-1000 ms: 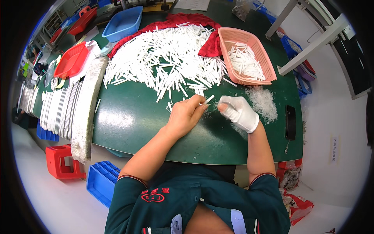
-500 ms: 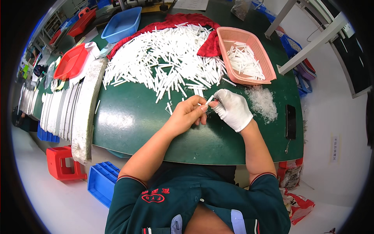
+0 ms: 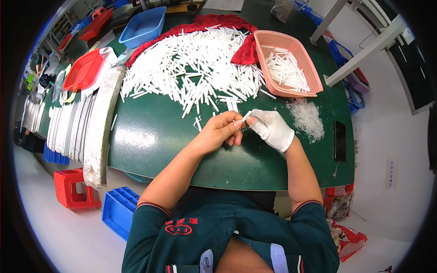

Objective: The person assembles small white plastic rods with rubber attachments by hand at a workstation.

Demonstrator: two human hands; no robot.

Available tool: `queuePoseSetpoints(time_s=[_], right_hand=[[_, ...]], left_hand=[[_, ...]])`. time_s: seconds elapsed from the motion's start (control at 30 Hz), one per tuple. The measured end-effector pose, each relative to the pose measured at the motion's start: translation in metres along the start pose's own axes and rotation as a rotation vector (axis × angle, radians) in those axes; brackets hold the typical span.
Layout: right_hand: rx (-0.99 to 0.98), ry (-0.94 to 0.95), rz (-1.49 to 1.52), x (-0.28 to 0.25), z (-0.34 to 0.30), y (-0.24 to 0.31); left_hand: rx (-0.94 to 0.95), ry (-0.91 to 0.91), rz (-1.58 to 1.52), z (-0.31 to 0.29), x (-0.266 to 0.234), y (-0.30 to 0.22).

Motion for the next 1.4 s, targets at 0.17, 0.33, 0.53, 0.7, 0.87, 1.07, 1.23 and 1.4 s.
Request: queuePoseSetpoints(time_s=[0.17, 0.33, 0.53, 0.7, 0.87, 1.07, 1.23, 1.4], right_hand=[[0.121, 0.440, 0.195, 0.016, -0.013, 0.002], [0.183, 0.135, 0.056, -0.007, -0.003, -0.010], [0.195, 0.066, 0.054, -0.005, 0.002, -0.018], [0.213, 0.035, 0.112, -0.004, 0.002, -0.026], [0.288, 0.002, 0.364, -0.001, 0.001, -0.028], [0.169, -0.030, 0.235, -0.003, 0.001, -0.017], [0.147, 0.031, 0.060, -0.001, 0.000, -0.002], [0.097, -0.042, -0.183, -0.006, 0.002, 0.009]], left_hand=[[-0.009, -0.013, -0.023, -0.002, -0.003, 0.000], [-0.047, -0.014, -0.044, -0.002, -0.001, -0.001], [-0.040, -0.005, -0.103, -0.002, -0.002, -0.003], [-0.070, -0.009, -0.136, -0.001, -0.001, -0.002], [-0.058, 0.007, -0.146, -0.002, -0.001, -0.001], [-0.103, 0.008, -0.188, -0.002, 0.000, 0.001], [-0.105, -0.002, -0.262, -0.003, 0.001, -0.003], [-0.101, 0.033, -0.323, -0.003, 0.003, -0.004]])
Point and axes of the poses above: each hand's wrist, its own z-axis towards the middle knuckle, its own x-axis out of the palm, y = z × x, the point moved 8 cm from there along z, towards the middle knuckle, and after that the axes turned 8 degrees about -z, right-handed, at the moved point
